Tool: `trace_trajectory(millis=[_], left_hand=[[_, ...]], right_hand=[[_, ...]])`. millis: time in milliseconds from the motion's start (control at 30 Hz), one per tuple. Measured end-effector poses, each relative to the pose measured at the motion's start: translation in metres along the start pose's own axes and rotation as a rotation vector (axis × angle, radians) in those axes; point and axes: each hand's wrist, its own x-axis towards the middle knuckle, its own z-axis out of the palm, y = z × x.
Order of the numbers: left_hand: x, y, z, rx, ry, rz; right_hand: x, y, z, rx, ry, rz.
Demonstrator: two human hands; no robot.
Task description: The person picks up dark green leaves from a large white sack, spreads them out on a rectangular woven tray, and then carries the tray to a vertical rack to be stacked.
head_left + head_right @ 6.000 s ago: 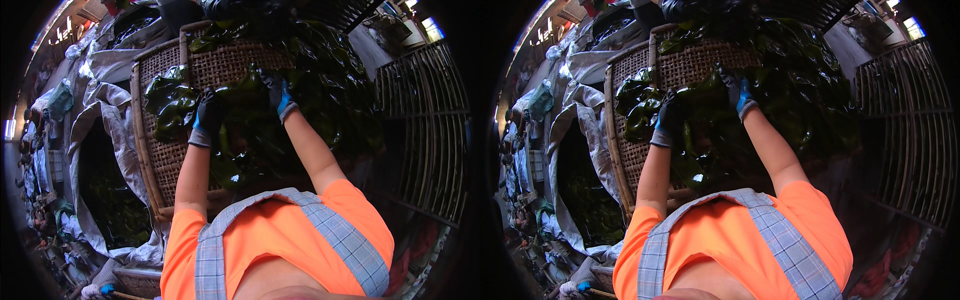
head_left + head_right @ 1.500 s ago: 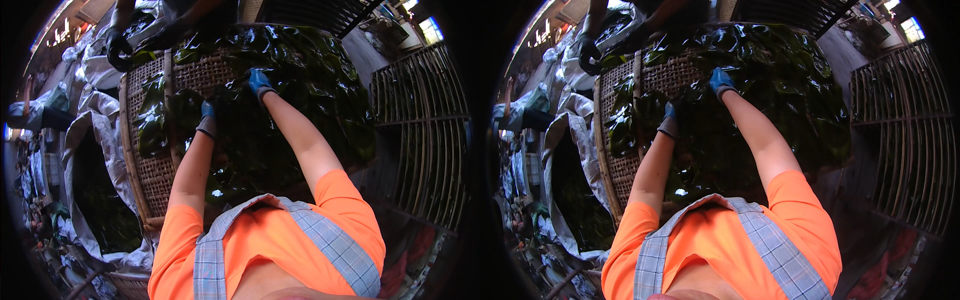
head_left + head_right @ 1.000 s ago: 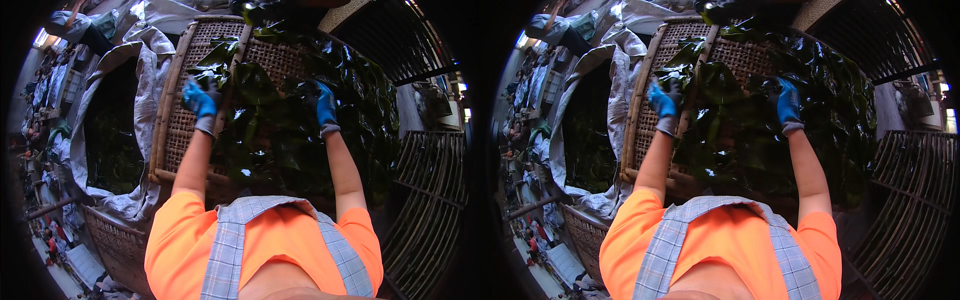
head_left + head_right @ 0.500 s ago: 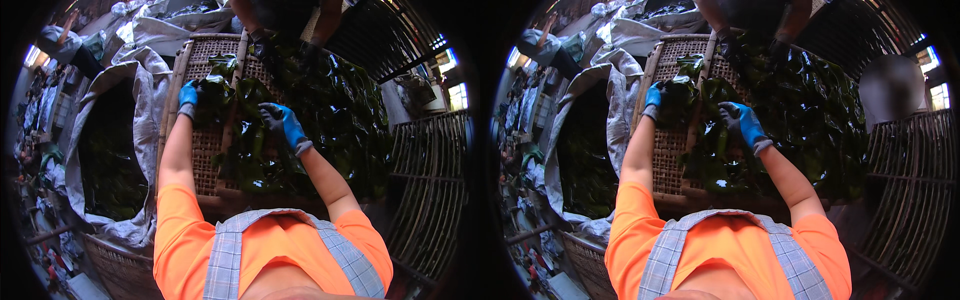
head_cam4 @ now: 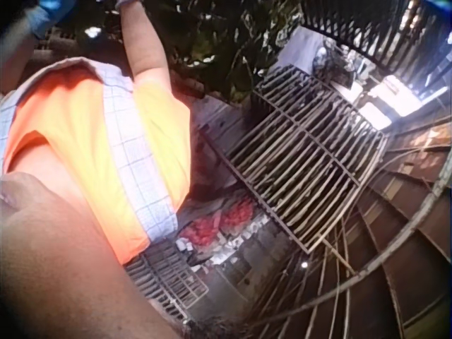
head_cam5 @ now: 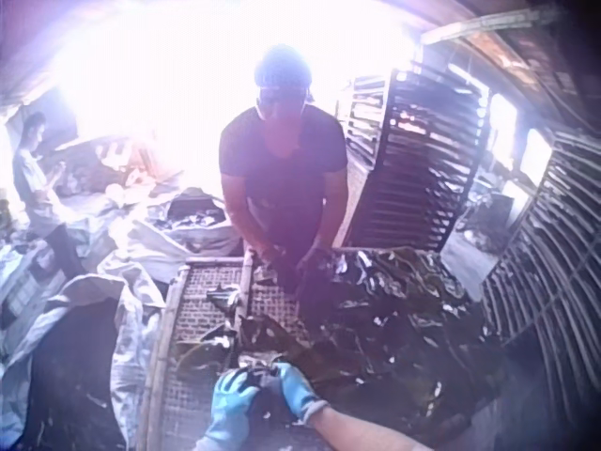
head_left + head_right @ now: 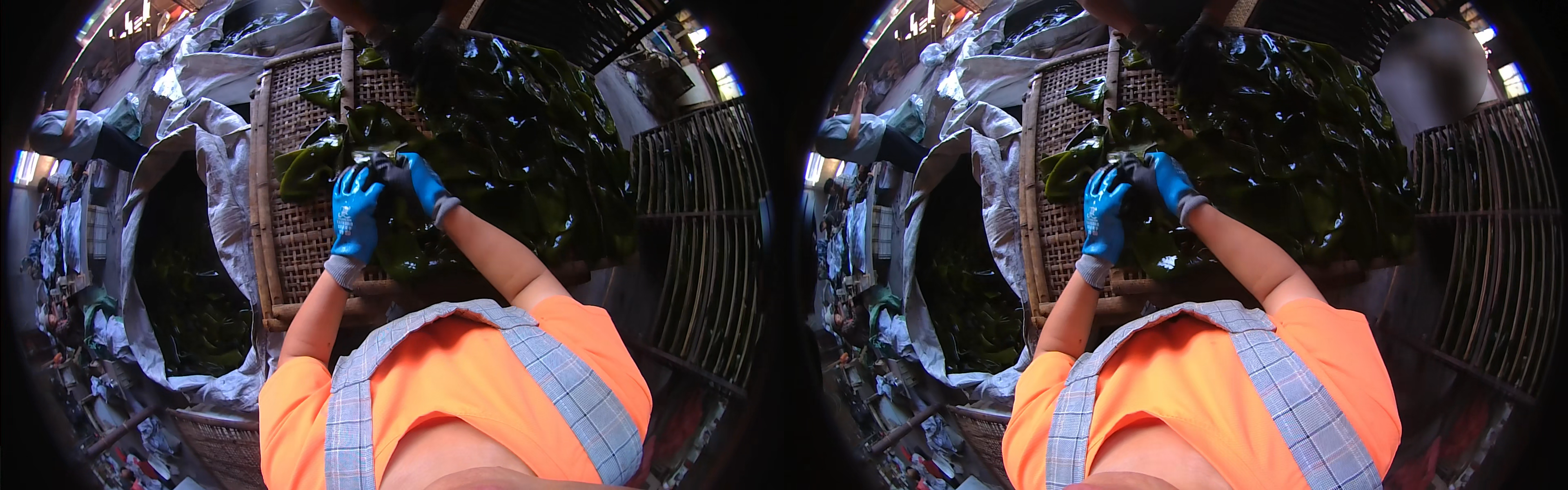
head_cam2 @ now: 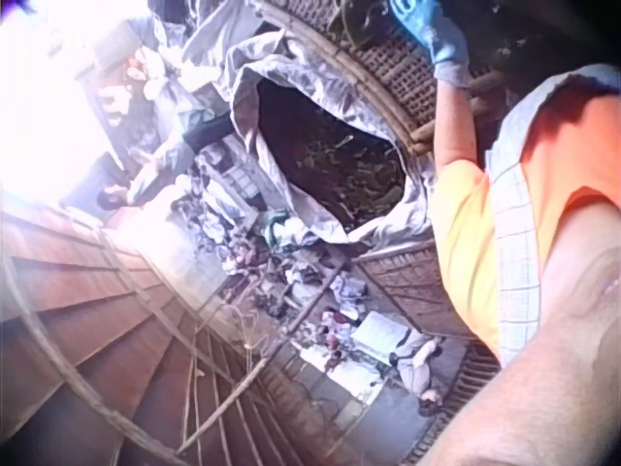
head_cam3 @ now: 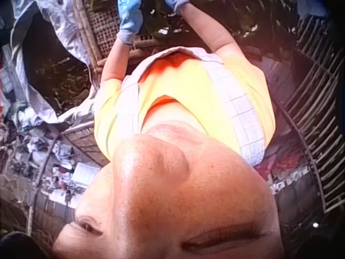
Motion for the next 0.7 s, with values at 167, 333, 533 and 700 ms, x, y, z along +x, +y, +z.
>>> trace_trajectory(millis=[167,333,533,700], left_hand=[[-0.013,0.028,0.003,-0.303,-0.044,-0.037],[-0.006,0.041,-0.003,-0.655,-0.004,-0.405],[0.030,0.065,0.031,-0.743,-0.086,-0.307],[0.058,0.076,0.035,-0.300,0.086,0.151]], right_hand=[[-0.039,-0.047,-0.072,-1.226,0.111,-0.056],[-0.052,-0.037,-0.144,-1.656,0.258,-0.394],[-0.073,-0.056,-0.174,-0.698,-0.190,-0.494],[-0.076,-0.039,-0.166,-1.161,-0.141,-0.311]])
